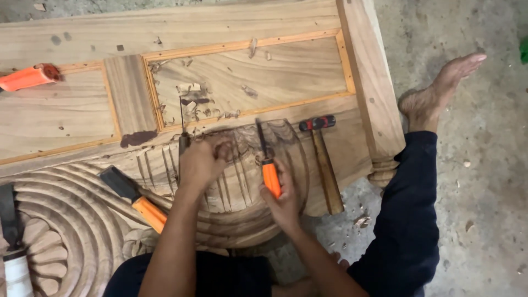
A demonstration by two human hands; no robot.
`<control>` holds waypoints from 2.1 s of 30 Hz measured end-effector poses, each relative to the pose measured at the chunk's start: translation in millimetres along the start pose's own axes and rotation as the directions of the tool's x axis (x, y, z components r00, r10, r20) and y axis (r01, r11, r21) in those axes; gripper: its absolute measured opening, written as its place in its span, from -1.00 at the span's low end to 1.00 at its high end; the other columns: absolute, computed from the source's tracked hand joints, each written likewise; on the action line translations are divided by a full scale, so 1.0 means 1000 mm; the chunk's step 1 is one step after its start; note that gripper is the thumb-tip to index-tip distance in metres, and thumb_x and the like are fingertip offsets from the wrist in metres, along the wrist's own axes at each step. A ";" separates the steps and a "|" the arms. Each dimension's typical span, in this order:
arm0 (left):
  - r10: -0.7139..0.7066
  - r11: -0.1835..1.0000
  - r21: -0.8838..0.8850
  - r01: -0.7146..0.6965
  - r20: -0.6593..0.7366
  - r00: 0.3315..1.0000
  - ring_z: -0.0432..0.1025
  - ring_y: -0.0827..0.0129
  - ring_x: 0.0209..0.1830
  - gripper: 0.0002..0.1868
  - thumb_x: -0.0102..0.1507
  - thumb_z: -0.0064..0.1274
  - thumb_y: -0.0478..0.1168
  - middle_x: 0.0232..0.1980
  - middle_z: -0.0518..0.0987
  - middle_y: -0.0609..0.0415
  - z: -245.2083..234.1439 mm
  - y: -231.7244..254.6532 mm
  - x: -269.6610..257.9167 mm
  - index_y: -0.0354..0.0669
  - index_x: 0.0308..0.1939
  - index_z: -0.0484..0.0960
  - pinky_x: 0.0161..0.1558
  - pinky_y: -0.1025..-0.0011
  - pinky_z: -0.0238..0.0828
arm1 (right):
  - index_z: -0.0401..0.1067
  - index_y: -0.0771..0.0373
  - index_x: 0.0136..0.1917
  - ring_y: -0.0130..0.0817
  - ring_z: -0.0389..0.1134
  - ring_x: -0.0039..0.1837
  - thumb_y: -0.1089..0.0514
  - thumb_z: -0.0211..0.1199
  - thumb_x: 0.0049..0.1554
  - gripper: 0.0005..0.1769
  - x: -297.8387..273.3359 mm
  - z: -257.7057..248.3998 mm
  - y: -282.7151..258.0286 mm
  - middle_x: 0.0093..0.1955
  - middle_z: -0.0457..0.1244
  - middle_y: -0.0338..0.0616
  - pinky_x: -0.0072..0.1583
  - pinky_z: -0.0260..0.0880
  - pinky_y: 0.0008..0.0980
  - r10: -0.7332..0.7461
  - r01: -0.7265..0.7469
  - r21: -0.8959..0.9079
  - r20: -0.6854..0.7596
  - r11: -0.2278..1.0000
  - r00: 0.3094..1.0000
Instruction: The person carves patterns into a wooden headboard using various chisels and a hammer, occasionally clearing away wood shavings by hand.
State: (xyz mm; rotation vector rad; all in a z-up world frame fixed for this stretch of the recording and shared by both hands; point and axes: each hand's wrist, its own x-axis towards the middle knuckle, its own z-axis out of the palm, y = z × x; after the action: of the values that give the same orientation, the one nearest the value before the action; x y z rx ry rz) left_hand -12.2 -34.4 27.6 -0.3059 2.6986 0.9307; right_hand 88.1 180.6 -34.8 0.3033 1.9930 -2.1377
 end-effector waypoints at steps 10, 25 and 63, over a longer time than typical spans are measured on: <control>0.049 0.963 -0.261 0.066 0.412 0.910 0.62 0.42 -0.47 -0.58 0.25 0.16 0.07 -0.46 0.72 0.06 0.031 -0.022 0.008 -0.27 -0.30 0.77 -0.33 0.40 0.51 | -0.05 0.12 0.65 -0.57 0.29 -0.33 0.28 0.20 0.20 -0.16 -0.045 0.045 0.031 -0.01 0.32 -0.20 -0.28 0.35 -0.55 0.206 -0.219 0.179 0.087 0.959 0.975; -0.137 0.952 -0.193 0.239 0.430 0.892 0.62 0.47 -0.46 -0.70 0.22 0.21 -0.03 -0.43 0.74 0.08 0.021 0.004 0.006 -0.22 -0.29 0.78 -0.34 0.40 0.51 | 0.03 0.23 0.65 -0.63 0.18 -0.34 0.35 0.19 0.18 -0.19 -0.042 0.036 0.019 -0.07 0.28 -0.22 -0.32 0.25 -0.60 0.169 -0.187 0.255 0.093 0.949 0.981; -0.104 0.882 -0.392 0.261 0.380 0.919 0.56 0.45 -0.55 -0.73 0.27 0.15 -0.12 -0.47 0.72 0.01 0.043 -0.013 0.016 -0.28 -0.23 0.79 -0.41 0.47 0.48 | 0.05 0.17 0.65 -0.60 0.21 -0.35 0.35 0.16 0.18 -0.20 -0.026 0.039 -0.007 -0.09 0.28 -0.23 -0.30 0.26 -0.59 0.223 -0.245 0.270 0.110 0.931 0.969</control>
State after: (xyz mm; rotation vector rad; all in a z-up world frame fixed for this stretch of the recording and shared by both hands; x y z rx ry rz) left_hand -15.5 -19.6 -17.2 -0.4332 2.0773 1.3803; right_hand 110.9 142.2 -18.3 0.4690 1.5214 -2.2346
